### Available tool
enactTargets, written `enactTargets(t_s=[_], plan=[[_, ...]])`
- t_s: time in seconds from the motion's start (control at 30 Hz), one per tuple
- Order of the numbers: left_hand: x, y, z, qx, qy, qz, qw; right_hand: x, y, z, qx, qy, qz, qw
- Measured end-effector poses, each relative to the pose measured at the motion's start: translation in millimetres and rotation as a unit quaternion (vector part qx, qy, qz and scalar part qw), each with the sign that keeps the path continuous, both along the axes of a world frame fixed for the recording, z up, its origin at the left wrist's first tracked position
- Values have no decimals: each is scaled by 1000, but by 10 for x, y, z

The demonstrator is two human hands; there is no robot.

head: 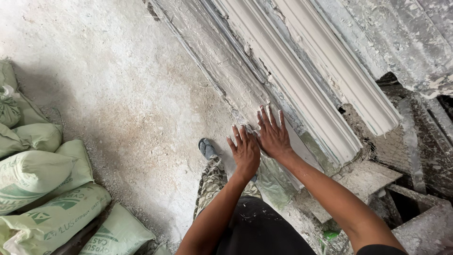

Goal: The person spreads white plaster slurry by hand along decorative fluted moulding strips lying on the workshop floor, working along their length. They then mix plaster in a bucket and scoop the slurry with a terracotta pot, spreading it onto the mouldings by hand.

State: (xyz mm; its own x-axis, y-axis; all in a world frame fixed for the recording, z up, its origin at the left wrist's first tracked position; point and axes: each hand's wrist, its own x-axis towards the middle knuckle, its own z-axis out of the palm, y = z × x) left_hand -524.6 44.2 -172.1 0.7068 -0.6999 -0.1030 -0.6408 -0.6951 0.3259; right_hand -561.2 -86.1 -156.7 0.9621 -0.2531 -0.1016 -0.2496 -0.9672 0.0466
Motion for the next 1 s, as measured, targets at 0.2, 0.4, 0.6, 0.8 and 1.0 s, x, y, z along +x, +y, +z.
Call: enactTargets(t_s=[0.2, 0.4, 0.6, 0.8, 1.0], plan=[[270, -50, 24, -62, -30, 20, 997, 363, -74, 43, -12, -3, 16, 1000], [340, -71, 15, 17, -28, -1, 999, 766, -291, 148, 31, -50, 19, 998], [357, -45, -36, -19, -14, -4, 1000, 756, -640, 281, 87, -90, -24, 992], [347, -60, -35, -17, 5, -7, 1000, 26, -203, 270, 75, 1, -24, 997], [383, -104, 4, -41, 19, 29, 999, 210, 2, -23, -51, 8, -20, 998]])
